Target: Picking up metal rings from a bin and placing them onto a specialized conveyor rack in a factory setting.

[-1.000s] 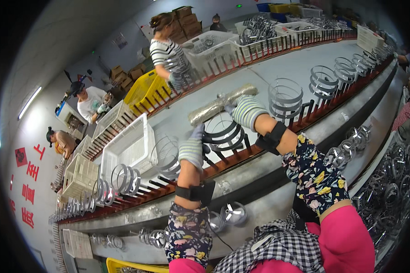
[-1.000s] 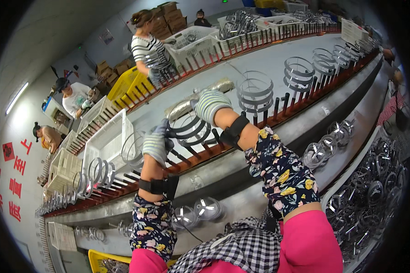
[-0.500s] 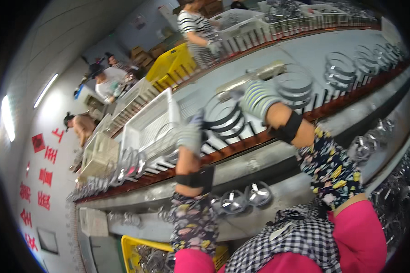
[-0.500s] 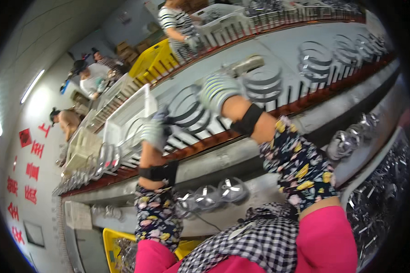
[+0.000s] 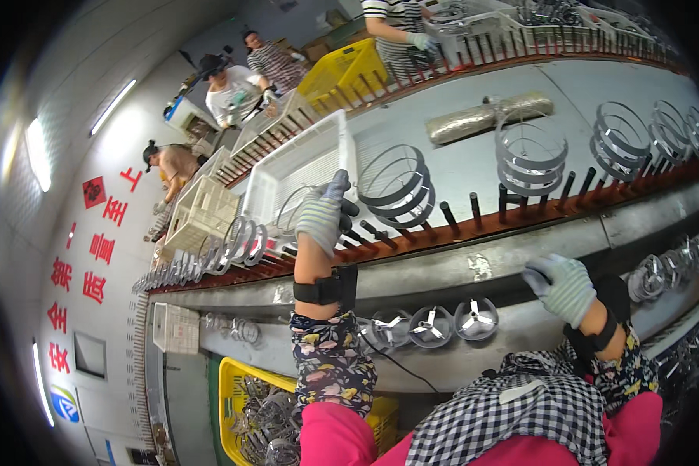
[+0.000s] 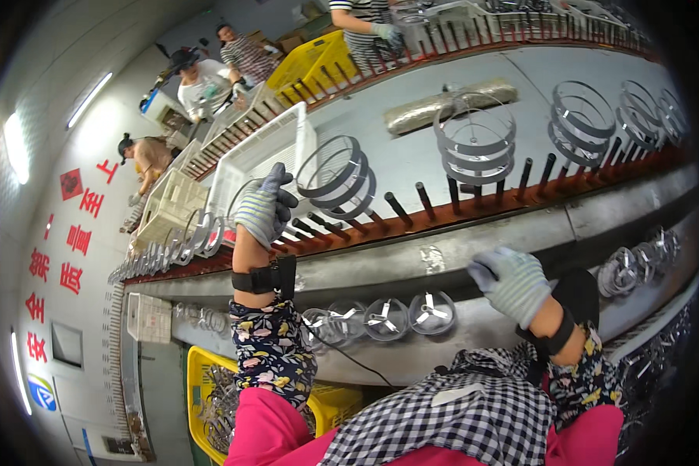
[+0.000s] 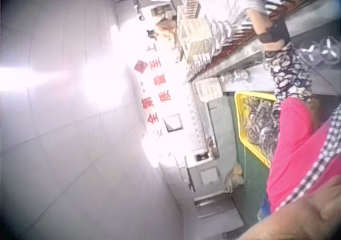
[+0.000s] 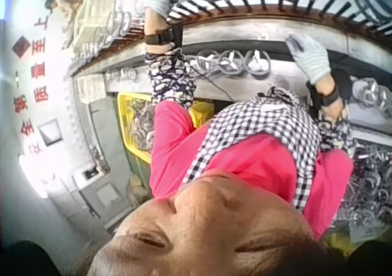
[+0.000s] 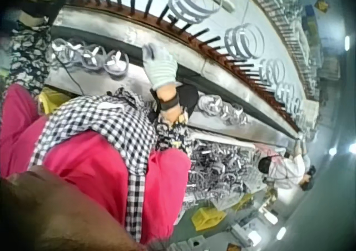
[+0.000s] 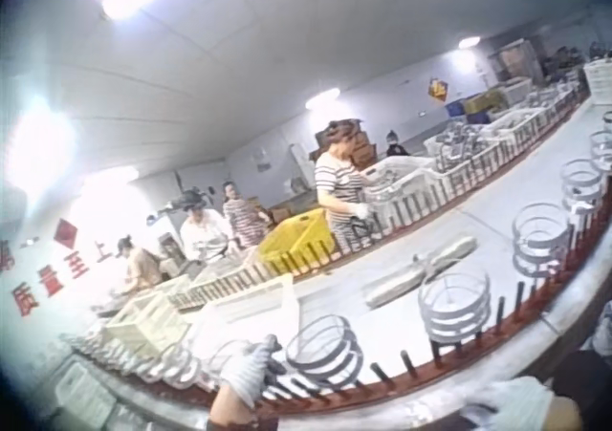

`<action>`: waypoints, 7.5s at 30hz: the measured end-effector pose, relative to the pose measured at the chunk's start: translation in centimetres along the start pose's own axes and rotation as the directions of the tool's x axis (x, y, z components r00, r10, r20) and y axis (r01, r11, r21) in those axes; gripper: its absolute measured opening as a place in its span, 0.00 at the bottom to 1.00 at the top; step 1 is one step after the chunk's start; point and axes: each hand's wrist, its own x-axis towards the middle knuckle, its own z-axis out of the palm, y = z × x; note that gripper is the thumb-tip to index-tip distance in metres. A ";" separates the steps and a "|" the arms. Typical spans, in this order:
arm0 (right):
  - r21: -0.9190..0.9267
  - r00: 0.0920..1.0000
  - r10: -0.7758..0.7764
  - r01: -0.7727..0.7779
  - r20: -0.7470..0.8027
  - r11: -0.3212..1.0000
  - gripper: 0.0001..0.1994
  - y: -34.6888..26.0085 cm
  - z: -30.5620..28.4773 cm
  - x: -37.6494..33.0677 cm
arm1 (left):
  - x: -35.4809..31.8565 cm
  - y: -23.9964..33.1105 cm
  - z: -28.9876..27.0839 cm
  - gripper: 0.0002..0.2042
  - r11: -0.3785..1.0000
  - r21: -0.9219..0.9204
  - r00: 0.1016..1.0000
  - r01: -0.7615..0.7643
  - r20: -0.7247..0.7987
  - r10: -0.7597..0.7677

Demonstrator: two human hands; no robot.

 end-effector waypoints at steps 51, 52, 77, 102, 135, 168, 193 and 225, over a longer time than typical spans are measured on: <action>0.043 0.892 0.397 -0.397 -0.216 0.917 0.12 10.1 -4.3 -6.8 | -15.5 -10.6 17.9 0.14 0.966 -0.054 0.737 -0.254 0.636 0.229; 0.041 0.900 0.382 -0.382 -0.212 0.923 0.12 10.2 -4.2 -6.8 | -15.6 -10.7 17.8 0.14 0.967 -0.061 0.743 -0.246 0.629 0.229; 0.004 0.912 0.397 -0.399 -0.104 0.917 0.14 9.2 -3.1 -7.2 | 2.4 7.1 15.1 0.21 0.860 0.445 0.928 -0.247 0.364 0.078; -0.219 0.930 0.368 -0.356 0.019 0.909 0.13 10.0 -6.1 -5.3 | 8.4 3.5 2.6 0.22 0.473 0.778 0.899 -0.413 0.266 0.348; -0.357 0.937 0.348 -0.324 0.003 0.876 0.13 18.6 -27.6 6.7 | -10.8 11.8 41.5 0.16 0.189 -0.064 0.139 -0.980 0.463 0.875; 0.426 0.766 0.486 -0.307 -0.420 0.851 0.12 10.9 -19.9 -0.4 | -3.2 9.9 26.6 0.09 0.693 -0.144 0.509 -0.707 0.576 0.639; 0.387 0.750 0.536 -0.395 -0.388 0.833 0.10 20.5 -13.6 -6.6 | -19.0 -5.4 19.1 0.08 0.920 0.086 0.744 -0.381 0.620 0.250; 0.347 0.419 0.740 -0.900 0.526 0.263 0.13 22.6 -8.5 -15.3 | -20.6 -10.7 18.0 0.10 0.800 0.138 0.650 -0.583 0.671 0.357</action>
